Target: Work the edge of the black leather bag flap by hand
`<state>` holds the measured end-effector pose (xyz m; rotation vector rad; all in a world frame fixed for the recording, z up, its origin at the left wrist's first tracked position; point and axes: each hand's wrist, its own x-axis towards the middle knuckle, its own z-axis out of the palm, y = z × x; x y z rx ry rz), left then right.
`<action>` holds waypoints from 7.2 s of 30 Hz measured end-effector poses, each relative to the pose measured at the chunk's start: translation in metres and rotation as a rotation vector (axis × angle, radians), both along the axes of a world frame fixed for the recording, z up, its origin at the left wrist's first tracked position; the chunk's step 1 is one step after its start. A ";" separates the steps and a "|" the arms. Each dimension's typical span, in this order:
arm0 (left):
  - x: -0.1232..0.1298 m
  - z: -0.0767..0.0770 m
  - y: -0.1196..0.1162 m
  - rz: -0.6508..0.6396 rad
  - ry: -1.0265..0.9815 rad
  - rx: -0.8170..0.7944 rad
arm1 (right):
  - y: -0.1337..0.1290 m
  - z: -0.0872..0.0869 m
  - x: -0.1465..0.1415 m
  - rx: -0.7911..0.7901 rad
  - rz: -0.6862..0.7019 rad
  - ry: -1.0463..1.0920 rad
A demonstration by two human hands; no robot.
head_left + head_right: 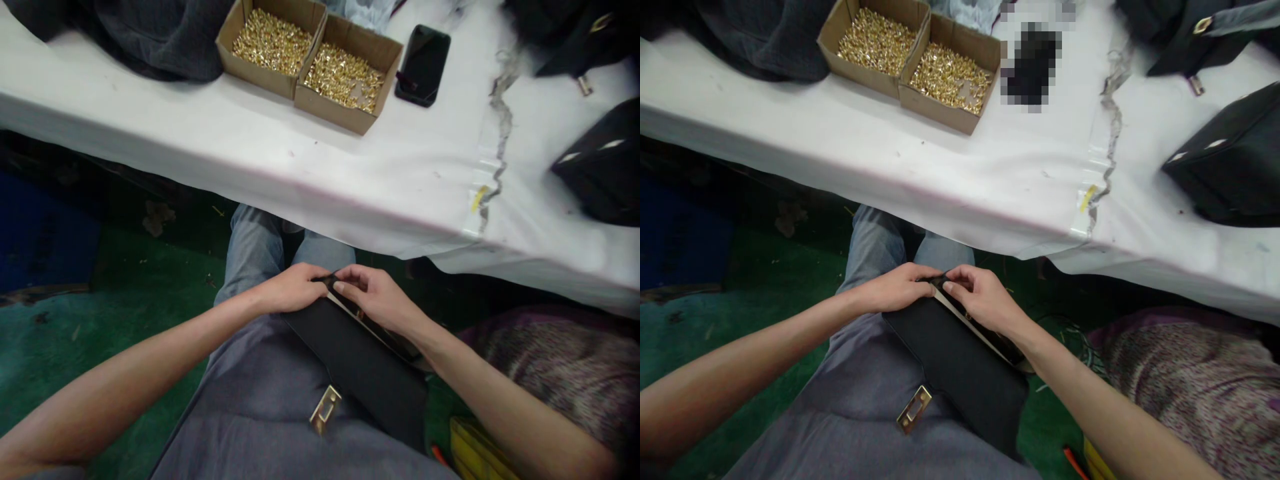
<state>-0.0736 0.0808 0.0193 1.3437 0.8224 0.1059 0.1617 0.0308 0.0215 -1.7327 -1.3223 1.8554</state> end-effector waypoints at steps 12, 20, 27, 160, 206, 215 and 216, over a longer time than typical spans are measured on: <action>-0.006 -0.044 -0.024 0.131 -0.083 0.055 | -0.003 0.001 -0.009 0.346 0.210 -0.355; 0.007 -0.057 -0.034 0.164 -0.075 0.293 | 0.004 -0.013 -0.001 0.257 0.148 -0.275; 0.008 -0.047 -0.037 0.142 -0.013 0.263 | 0.006 -0.007 0.010 0.115 0.207 -0.160; 0.029 -0.020 -0.016 -0.058 0.296 0.411 | -0.005 0.001 0.002 0.327 0.231 -0.343; 0.036 -0.009 -0.008 -0.178 0.354 0.459 | -0.003 0.006 0.006 0.391 0.353 -0.402; 0.034 -0.001 0.008 -0.279 0.279 0.445 | -0.002 0.005 0.007 0.376 0.351 -0.373; 0.034 -0.002 0.008 -0.274 0.270 0.452 | -0.002 0.005 0.008 0.374 0.348 -0.364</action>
